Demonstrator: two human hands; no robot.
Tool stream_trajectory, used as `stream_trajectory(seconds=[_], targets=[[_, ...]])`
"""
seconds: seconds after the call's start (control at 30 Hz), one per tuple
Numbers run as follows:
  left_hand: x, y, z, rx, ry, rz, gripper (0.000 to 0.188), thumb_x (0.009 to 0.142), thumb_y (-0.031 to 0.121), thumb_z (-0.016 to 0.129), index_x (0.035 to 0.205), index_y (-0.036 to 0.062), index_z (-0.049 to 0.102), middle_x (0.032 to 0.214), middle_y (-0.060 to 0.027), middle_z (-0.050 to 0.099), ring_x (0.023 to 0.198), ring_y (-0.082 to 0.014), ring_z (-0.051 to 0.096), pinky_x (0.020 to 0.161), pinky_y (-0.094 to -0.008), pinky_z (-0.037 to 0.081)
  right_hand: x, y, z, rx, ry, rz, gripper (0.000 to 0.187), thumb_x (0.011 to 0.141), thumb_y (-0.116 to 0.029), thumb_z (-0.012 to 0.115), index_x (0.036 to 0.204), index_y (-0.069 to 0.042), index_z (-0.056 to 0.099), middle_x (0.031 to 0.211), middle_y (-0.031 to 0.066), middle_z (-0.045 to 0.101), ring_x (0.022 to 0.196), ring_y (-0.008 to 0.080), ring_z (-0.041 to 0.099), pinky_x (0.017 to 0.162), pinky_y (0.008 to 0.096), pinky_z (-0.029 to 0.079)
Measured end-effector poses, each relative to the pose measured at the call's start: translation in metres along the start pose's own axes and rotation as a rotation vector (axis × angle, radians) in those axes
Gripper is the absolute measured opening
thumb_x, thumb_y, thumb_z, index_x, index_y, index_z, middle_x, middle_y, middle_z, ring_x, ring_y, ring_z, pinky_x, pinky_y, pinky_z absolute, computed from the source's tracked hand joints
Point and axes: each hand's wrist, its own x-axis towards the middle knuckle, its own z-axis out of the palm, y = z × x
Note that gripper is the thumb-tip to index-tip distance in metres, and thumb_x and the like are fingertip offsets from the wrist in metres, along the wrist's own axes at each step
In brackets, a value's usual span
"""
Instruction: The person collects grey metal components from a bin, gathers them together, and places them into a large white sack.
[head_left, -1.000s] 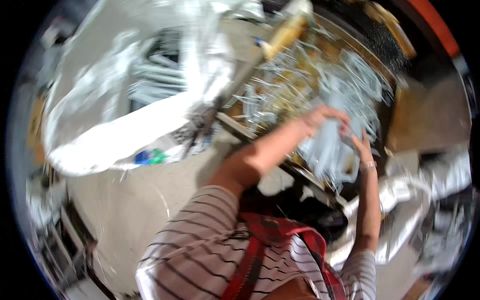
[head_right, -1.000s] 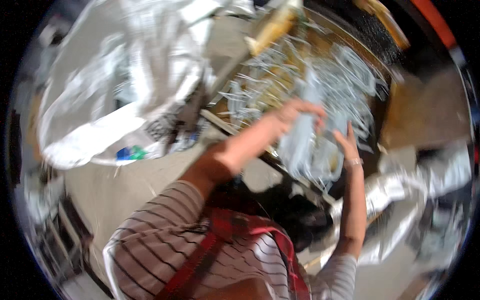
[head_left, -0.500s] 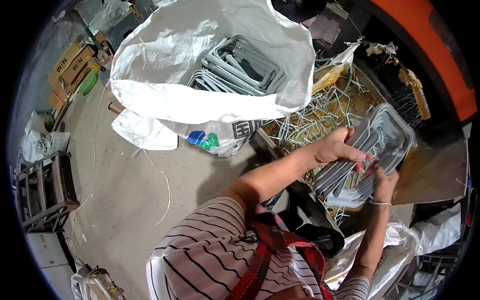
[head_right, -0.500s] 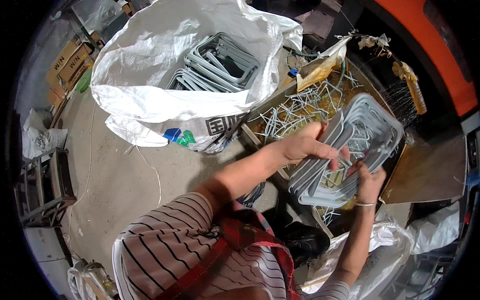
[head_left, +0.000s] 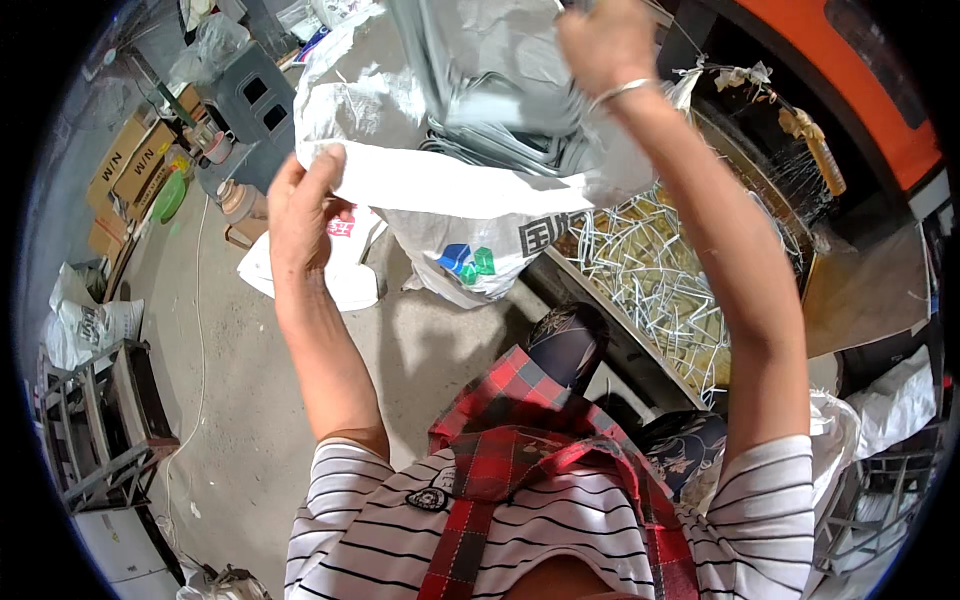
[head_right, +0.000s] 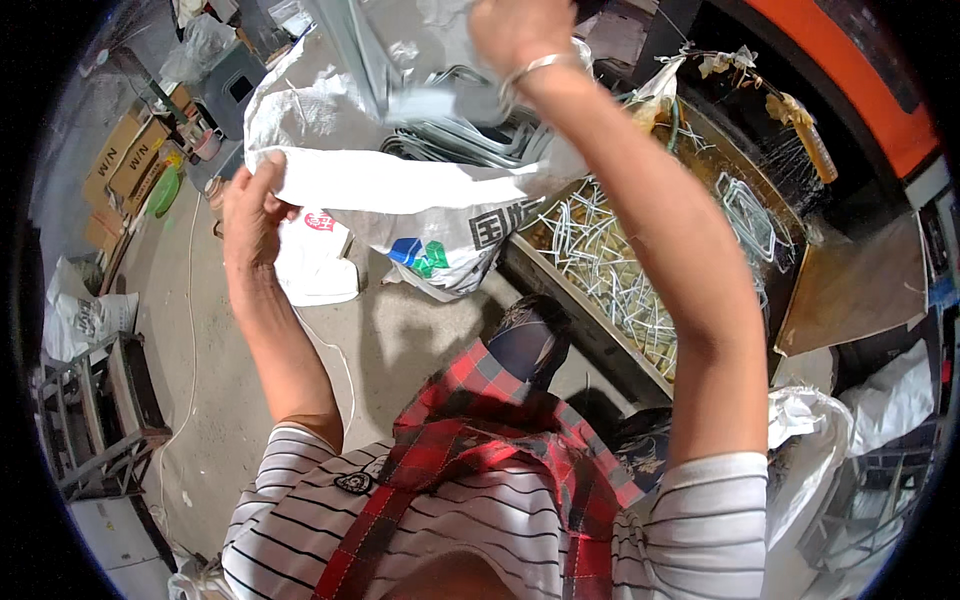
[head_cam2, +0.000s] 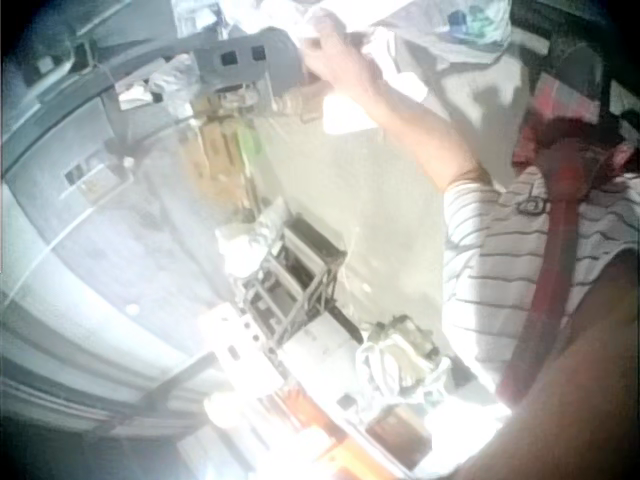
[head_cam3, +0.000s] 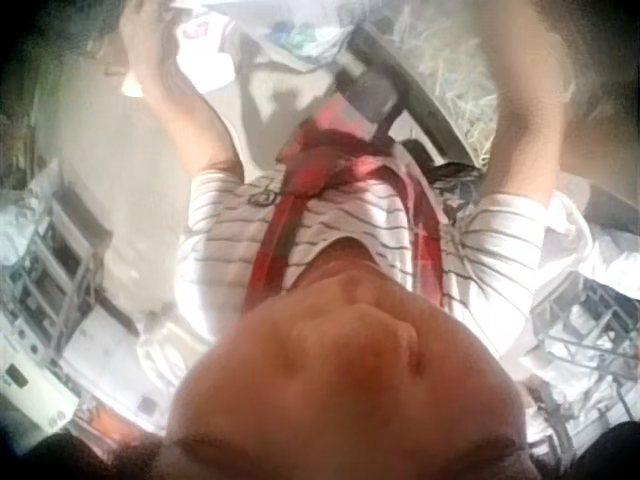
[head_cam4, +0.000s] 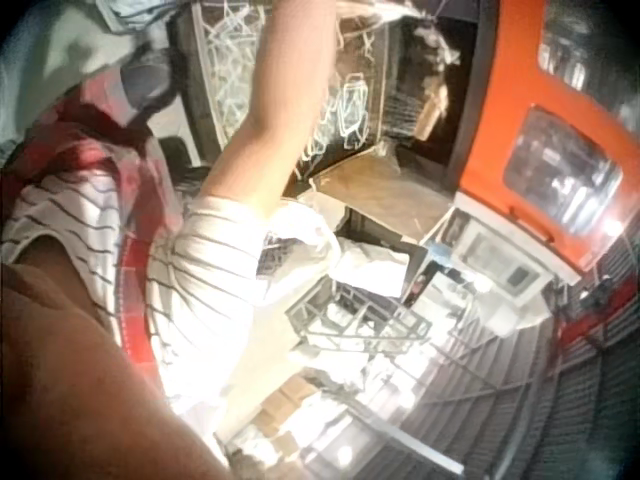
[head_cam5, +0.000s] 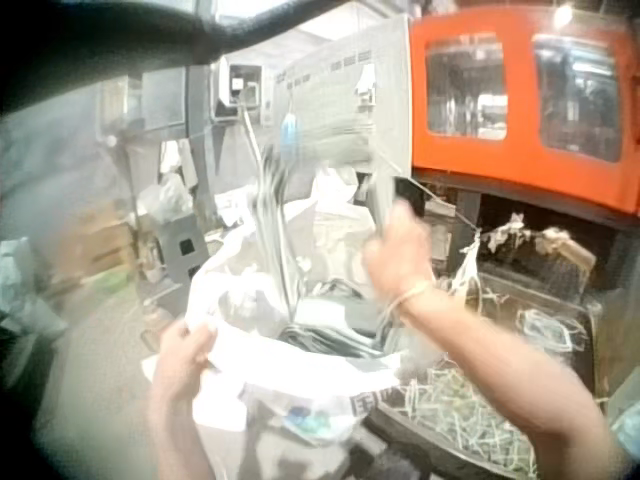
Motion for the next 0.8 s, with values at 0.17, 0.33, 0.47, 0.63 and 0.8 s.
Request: stream_trajectory(seconds=[0.17, 0.33, 0.47, 0.63, 0.8], targets=[[0.001, 0.012, 0.003, -0.368, -0.124, -0.018, 0.008, 0.079, 0.008, 0.054, 0.08, 0.0007, 0.05, 0.059, -0.0013, 0.05, 0.04, -0.0055, 0.041, 0.032, -0.0195, 0.032, -0.075, 0.011, 0.042, -0.024, -0.633, 0.146, 0.026, 0.069, -0.009, 0.052, 0.087, 0.01, 0.051, 0.082, 0.0308, 0.056, 0.081, 0.0403, 0.057, 0.074, 0.0416, 0.046], [0.001, 0.012, 0.016, -0.389, -0.195, 0.013, 0.011, 0.081, 0.005, 0.049, 0.09, -0.0017, 0.051, 0.055, -0.0012, 0.048, 0.033, -0.005, 0.035, 0.028, -0.0197, 0.03, -0.087, 0.002, 0.077, -0.078, -1.065, -0.103, 0.022, 0.067, -0.006, 0.052, 0.084, 0.007, 0.057, 0.085, 0.0254, 0.059, 0.085, 0.0363, 0.058, 0.073, 0.0387, 0.047], [0.013, 0.006, 0.021, -0.397, -0.159, 0.106, 0.014, 0.082, 0.005, 0.048, 0.094, -0.0032, 0.051, 0.057, -0.0056, 0.052, 0.032, -0.0071, 0.036, 0.028, -0.0217, 0.029, -0.098, 0.029, 0.125, -0.091, -1.291, -0.223, 0.022, 0.071, -0.011, 0.053, 0.087, 0.002, 0.061, 0.09, 0.0206, 0.06, 0.088, 0.034, 0.057, 0.075, 0.039, 0.045], [0.019, 0.011, 0.009, -0.098, 0.008, 0.037, 0.011, 0.081, 0.011, 0.052, 0.088, 0.0029, 0.052, 0.053, -0.0027, 0.049, 0.035, -0.0057, 0.039, 0.029, -0.0193, 0.034, -0.128, 0.032, 0.18, -0.224, -1.24, -0.132, 0.025, 0.073, -0.019, 0.054, 0.093, -0.008, 0.065, 0.098, 0.0134, 0.061, 0.09, 0.0288, 0.059, 0.076, 0.039, 0.046], [0.031, 0.007, -0.021, 0.035, -0.013, 0.132, 0.027, 0.081, 0.017, 0.057, 0.102, 0.0012, 0.052, 0.062, -0.0009, 0.05, 0.04, -0.0071, 0.035, 0.037, -0.0215, 0.029, -0.112, 0.02, 0.167, -0.185, -1.277, -0.263, 0.04, 0.07, -0.033, 0.057, 0.101, -0.007, 0.063, 0.104, 0.0117, 0.059, 0.101, 0.0274, 0.053, 0.081, 0.0404, 0.044]])
